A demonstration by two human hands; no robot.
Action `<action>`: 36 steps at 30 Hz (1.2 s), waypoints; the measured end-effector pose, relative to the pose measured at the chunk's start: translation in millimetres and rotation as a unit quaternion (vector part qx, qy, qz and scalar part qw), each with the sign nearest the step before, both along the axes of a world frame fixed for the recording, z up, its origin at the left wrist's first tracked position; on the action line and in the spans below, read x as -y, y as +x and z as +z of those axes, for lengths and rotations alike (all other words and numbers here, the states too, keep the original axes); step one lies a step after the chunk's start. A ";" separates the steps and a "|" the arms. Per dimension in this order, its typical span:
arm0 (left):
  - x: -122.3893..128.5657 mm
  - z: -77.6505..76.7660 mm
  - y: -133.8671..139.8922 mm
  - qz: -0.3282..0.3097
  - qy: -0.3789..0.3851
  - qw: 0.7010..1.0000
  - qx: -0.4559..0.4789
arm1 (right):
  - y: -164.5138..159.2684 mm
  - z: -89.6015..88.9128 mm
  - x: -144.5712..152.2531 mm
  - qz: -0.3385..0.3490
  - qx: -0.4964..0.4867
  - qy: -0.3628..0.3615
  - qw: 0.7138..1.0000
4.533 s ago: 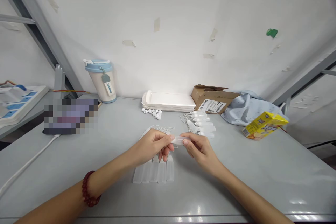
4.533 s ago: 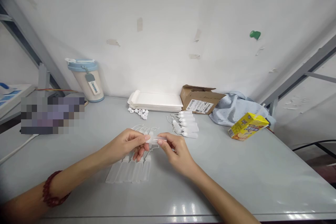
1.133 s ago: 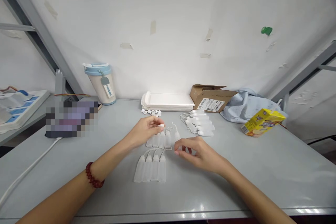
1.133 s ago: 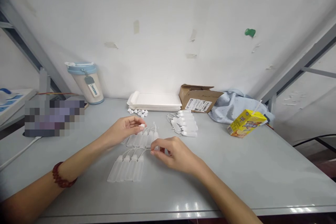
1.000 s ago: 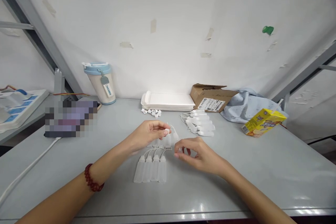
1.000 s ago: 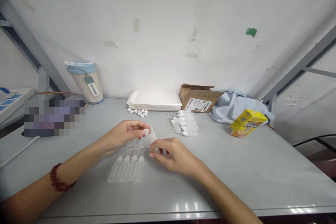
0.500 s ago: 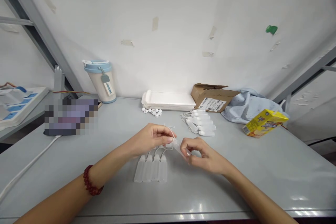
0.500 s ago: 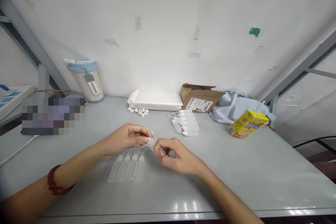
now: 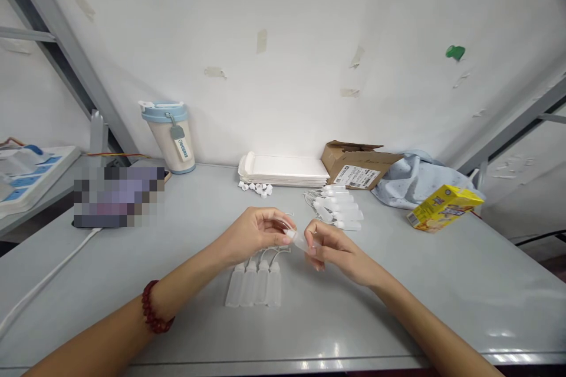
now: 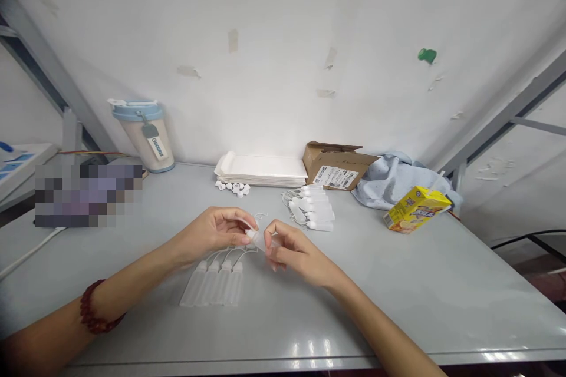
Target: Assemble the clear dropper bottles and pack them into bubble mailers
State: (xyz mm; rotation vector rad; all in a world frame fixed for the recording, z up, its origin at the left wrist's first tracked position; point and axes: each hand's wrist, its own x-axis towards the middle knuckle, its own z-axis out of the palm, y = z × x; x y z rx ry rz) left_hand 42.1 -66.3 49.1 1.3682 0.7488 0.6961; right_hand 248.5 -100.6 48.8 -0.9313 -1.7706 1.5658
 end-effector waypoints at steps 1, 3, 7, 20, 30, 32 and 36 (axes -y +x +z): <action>-0.1 -0.3 -0.2 -0.002 -0.002 1.000 -0.004 | -0.2 -0.6 -0.1 -0.003 -0.003 -0.002 1.000; 0.3 -0.2 0.1 -0.001 -0.010 1.000 -0.015 | -0.2 -1.9 -0.1 -0.009 -0.011 -0.003 1.000; 2.7 1.7 2.4 0.009 -0.010 0.999 -0.031 | 0.1 -3.2 0.3 -0.019 -0.024 0.003 1.000; 4.8 5.7 1.5 -0.010 0.065 0.994 -0.084 | -1.1 -1.5 -0.4 -0.013 -0.033 -0.021 0.999; 9.1 2.9 3.3 0.024 0.186 0.974 -0.130 | 4.1 -4.8 -3.5 -0.007 -0.083 -0.097 0.992; 10.3 4.9 3.0 0.014 0.177 0.975 -0.131 | 3.8 -4.0 -3.3 -0.004 -0.089 -0.100 0.991; 11.7 8.5 2.3 -0.033 0.146 0.979 -0.136 | 3.2 -3.7 -2.6 0.001 -0.087 -0.089 0.992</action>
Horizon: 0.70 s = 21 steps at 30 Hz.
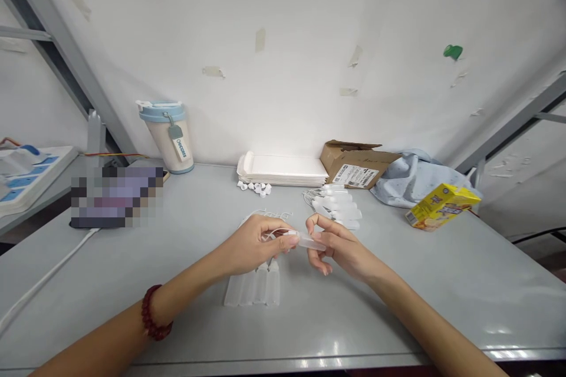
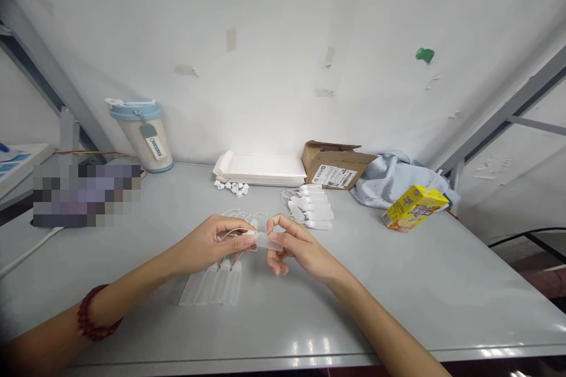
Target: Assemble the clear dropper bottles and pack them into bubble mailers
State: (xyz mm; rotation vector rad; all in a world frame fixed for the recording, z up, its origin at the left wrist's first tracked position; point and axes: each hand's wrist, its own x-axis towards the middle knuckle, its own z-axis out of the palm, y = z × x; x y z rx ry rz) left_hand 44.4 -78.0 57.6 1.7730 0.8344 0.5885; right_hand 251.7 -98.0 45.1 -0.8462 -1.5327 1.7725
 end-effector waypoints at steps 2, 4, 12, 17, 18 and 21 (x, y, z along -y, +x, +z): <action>-0.5 0.2 -0.1 -0.016 -0.015 1.000 0.002 | -0.6 -0.1 0.3 0.003 0.014 0.011 1.000; -1.8 -0.5 0.0 -0.014 -0.033 0.999 0.005 | -1.7 0.1 0.4 -0.004 0.031 0.032 0.999; -6.0 -1.5 0.2 0.047 -0.072 0.996 0.028 | -6.0 0.2 2.3 -0.134 0.190 0.176 0.957; -5.8 -2.3 -0.3 0.027 -0.018 0.999 0.027 | -6.6 0.7 2.3 -0.135 0.183 0.183 0.957; -5.5 -3.1 -0.2 0.031 -0.007 0.999 0.026 | -6.7 0.7 2.0 -0.136 0.179 0.176 0.958; -4.1 -6.7 0.8 0.060 0.015 0.998 0.015 | -7.1 0.1 0.8 -0.141 0.167 0.157 0.963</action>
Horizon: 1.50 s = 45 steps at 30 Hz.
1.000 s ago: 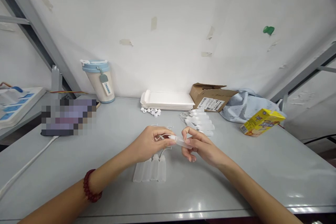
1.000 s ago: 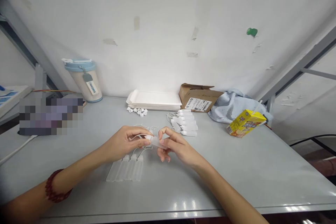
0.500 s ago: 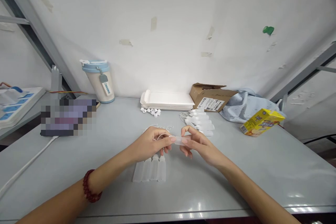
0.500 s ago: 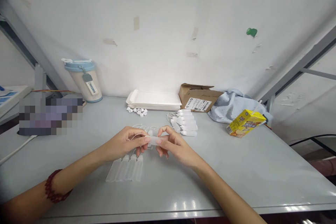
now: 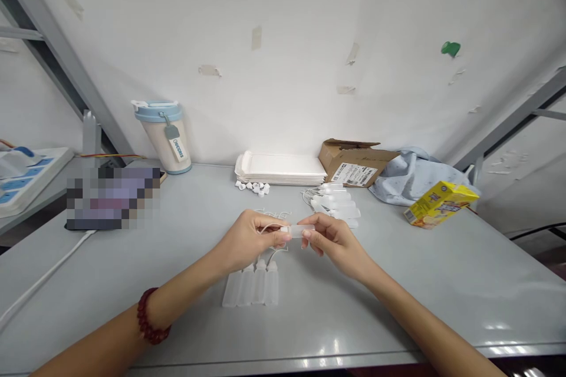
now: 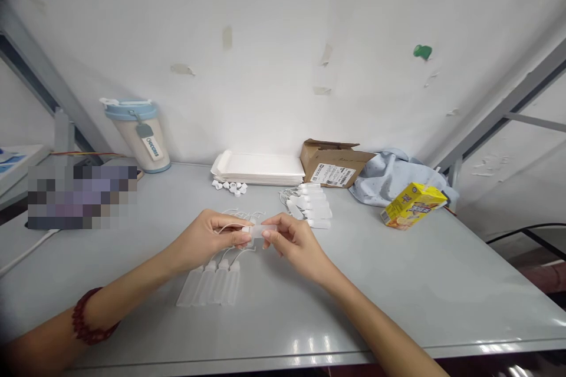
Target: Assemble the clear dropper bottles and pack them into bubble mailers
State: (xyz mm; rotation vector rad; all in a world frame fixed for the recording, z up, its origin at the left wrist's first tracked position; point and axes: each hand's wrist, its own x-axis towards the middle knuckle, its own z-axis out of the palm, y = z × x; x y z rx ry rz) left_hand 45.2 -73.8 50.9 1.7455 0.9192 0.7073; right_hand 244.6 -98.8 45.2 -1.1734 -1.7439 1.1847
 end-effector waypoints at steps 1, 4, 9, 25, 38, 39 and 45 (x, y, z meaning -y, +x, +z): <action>0.5 -1.2 0.4 0.013 0.006 1.000 -0.002 | -0.1 -0.3 -0.3 -0.002 -0.006 -0.005 1.000; 1.6 -3.1 1.3 0.043 0.021 0.999 0.006 | -0.3 -0.6 -0.6 -0.008 -0.024 -0.012 1.000; -0.9 -0.1 0.7 -0.005 -0.051 0.997 0.051 | -0.4 -0.1 0.6 -0.029 -0.049 0.011 0.998; 6.2 1.3 1.9 0.001 0.046 0.998 -0.046 | 3.5 -2.0 0.7 -0.009 -0.051 0.018 0.999; 11.4 -5.7 3.2 0.021 0.309 0.949 -0.050 | 2.0 -0.6 -0.5 -0.015 -0.080 -0.020 0.996; 11.7 -4.2 3.2 0.020 0.287 0.956 -0.055 | 1.9 -0.7 -0.2 -0.017 -0.083 -0.018 0.996; 9.7 7.4 2.5 -0.016 0.022 0.999 -0.036 | 0.8 -0.4 1.7 -0.026 -0.053 0.008 0.998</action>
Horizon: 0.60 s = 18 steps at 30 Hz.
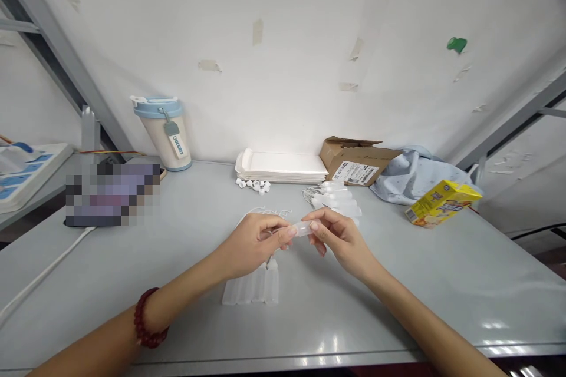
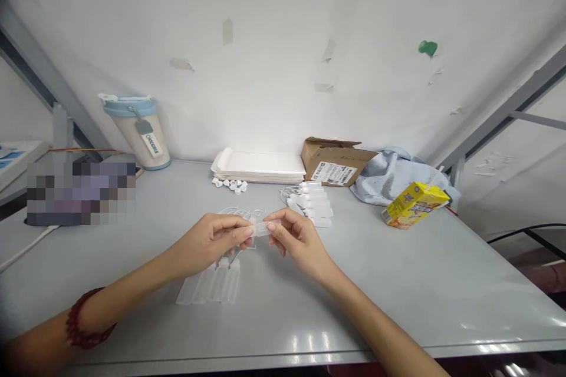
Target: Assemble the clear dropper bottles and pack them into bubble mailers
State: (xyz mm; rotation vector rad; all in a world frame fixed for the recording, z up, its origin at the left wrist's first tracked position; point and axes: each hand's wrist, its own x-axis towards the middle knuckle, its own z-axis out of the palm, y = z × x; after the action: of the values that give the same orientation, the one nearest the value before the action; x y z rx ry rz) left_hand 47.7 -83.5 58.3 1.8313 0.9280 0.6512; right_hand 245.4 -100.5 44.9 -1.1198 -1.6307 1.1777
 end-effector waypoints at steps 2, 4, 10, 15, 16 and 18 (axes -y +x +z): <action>-1.6 0.8 -0.6 -0.006 -0.068 0.998 0.006 | -0.2 -0.4 0.7 -0.006 0.019 0.014 1.000; -3.2 -0.1 -1.1 -0.008 -0.104 0.994 0.011 | -0.6 -1.4 1.3 -0.017 0.047 0.039 0.998; -5.6 -3.6 -2.8 -0.023 -0.218 0.974 0.062 | -1.6 -2.8 4.3 -0.024 0.142 0.140 0.980; -3.3 0.0 -3.3 -0.029 -0.216 0.974 0.068 | -0.7 -0.2 6.2 -0.007 0.150 0.151 0.977; -2.3 0.8 -3.0 -0.025 -0.211 0.975 0.066 | -0.3 -0.2 6.0 -0.005 0.145 0.146 0.979; 0.1 1.8 -1.9 -0.018 -0.194 0.979 0.059 | 0.5 -0.7 5.4 -0.004 0.132 0.134 0.982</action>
State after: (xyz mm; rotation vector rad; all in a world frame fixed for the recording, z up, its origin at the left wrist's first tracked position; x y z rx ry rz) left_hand 45.7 -83.5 60.0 1.4448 0.8711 0.5084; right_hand 245.9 -106.0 44.1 -1.1417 -1.9185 0.7984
